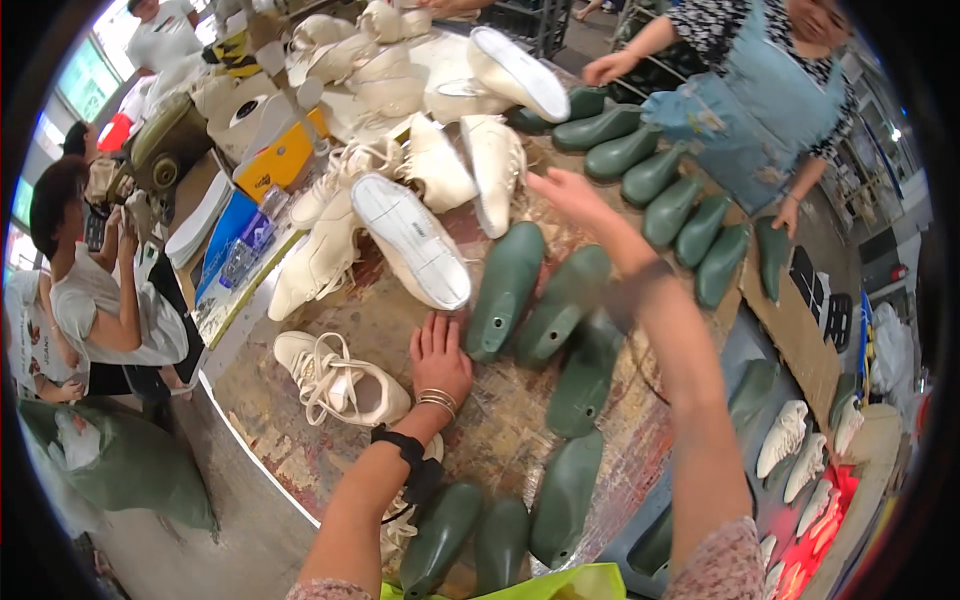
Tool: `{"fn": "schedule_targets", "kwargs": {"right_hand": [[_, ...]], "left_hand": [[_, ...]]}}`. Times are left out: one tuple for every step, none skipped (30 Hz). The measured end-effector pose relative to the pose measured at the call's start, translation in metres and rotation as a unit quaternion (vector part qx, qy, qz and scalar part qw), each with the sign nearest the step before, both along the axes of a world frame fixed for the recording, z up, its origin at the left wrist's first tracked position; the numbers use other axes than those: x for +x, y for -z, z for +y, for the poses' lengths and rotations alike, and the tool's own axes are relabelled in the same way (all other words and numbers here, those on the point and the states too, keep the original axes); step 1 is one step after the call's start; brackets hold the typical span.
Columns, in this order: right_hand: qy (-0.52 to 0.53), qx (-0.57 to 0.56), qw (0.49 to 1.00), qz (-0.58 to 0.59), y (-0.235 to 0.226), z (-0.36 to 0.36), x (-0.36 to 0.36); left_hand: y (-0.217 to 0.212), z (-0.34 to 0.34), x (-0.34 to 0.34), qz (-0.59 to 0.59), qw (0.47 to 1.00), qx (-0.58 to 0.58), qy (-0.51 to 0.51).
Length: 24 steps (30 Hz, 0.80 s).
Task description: Sorting shoes and shoe lasts and placing them onto a conveyor belt in a manufacturing facility.
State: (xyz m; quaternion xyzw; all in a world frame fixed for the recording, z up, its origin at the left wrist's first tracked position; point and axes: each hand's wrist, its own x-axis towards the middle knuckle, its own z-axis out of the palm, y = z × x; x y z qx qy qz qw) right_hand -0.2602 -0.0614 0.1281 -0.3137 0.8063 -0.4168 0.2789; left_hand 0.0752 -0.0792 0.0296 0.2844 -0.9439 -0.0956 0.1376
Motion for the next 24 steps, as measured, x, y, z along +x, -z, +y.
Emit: {"fn": "schedule_targets", "kwargs": {"right_hand": [[0.034,0.015,0.999,-0.004,0.015,-0.037,0.005],[0.090,0.017,0.995,-0.033,0.006,-0.077,0.047],[0.133,0.004,0.990,-0.045,0.020,-0.092,0.053],[0.178,-0.008,0.982,-0.055,0.031,-0.102,0.054],[0.182,-0.002,0.982,-0.059,0.039,-0.105,0.052],[0.191,-0.054,0.980,-0.020,0.044,-0.100,0.046],[0.205,-0.103,0.973,0.025,0.049,-0.087,0.038],[0.218,-0.097,0.971,0.022,0.044,-0.076,0.043],[0.166,-0.165,0.956,-0.178,0.024,-0.065,0.054],[0.115,-0.230,0.896,-0.363,0.002,-0.042,0.062],[0.050,-0.235,0.866,-0.437,-0.021,-0.008,0.067],[-0.012,-0.244,0.826,-0.508,-0.041,0.028,0.078],[-0.008,-0.248,0.855,-0.455,-0.052,0.069,0.096],[0.008,-0.244,0.892,-0.379,-0.078,0.122,0.116],[0.051,-0.234,0.929,-0.283,-0.097,0.164,0.140],[0.100,-0.227,0.957,-0.153,-0.091,0.211,0.150],[0.161,-0.199,0.964,-0.077,-0.092,0.256,0.160],[0.217,-0.165,0.962,0.000,-0.095,0.301,0.166],[0.301,-0.102,0.944,0.093,-0.086,0.344,0.169],[0.378,-0.036,0.908,0.177,-0.069,0.383,0.175],[0.432,0.008,0.878,0.206,-0.056,0.419,0.179],[0.443,0.004,0.873,0.203,-0.053,0.437,0.183],[0.324,0.086,0.885,0.323,-0.048,0.448,0.191],[0.190,0.161,0.867,0.432,-0.043,0.449,0.197]], "left_hand": [[-0.001,0.001,0.001,0.003,1.000,0.006,0.004],[-0.002,-0.013,0.018,-0.009,1.000,-0.001,-0.008],[-0.006,-0.009,0.016,0.019,1.000,0.007,0.004],[-0.010,-0.007,0.013,0.016,1.000,0.010,0.007],[-0.011,-0.003,0.008,0.025,0.999,0.016,0.013],[-0.011,0.000,0.001,0.035,0.999,0.023,0.024],[-0.011,0.004,-0.007,0.032,0.998,0.037,0.031],[-0.007,0.002,-0.007,0.026,0.998,0.043,0.043],[0.000,-0.004,-0.002,-0.004,0.999,0.030,0.022],[0.007,-0.005,-0.001,-0.031,0.999,0.022,0.009],[0.011,-0.008,-0.003,-0.031,0.999,0.009,0.001],[0.012,-0.014,0.002,-0.033,0.999,-0.003,-0.004],[0.012,-0.018,0.012,-0.046,0.999,0.009,-0.009],[0.009,-0.017,0.004,-0.039,0.999,0.027,0.001],[0.011,-0.026,0.008,-0.044,0.999,0.000,-0.004],[0.014,-0.030,0.010,-0.046,0.999,-0.028,-0.009],[0.015,-0.031,0.010,-0.048,0.997,-0.059,-0.008],[0.016,-0.025,0.006,-0.047,0.995,-0.089,-0.012],[0.016,-0.016,0.001,-0.032,0.995,-0.097,-0.001],[0.017,-0.008,-0.003,-0.020,0.994,-0.107,0.007],[0.019,0.000,-0.005,-0.018,0.994,-0.109,0.025],[0.022,0.002,-0.006,-0.027,0.994,-0.101,0.023],[0.024,0.001,-0.004,-0.038,0.995,-0.095,0.015],[0.025,-0.005,0.000,-0.039,0.993,-0.108,0.016]]}}
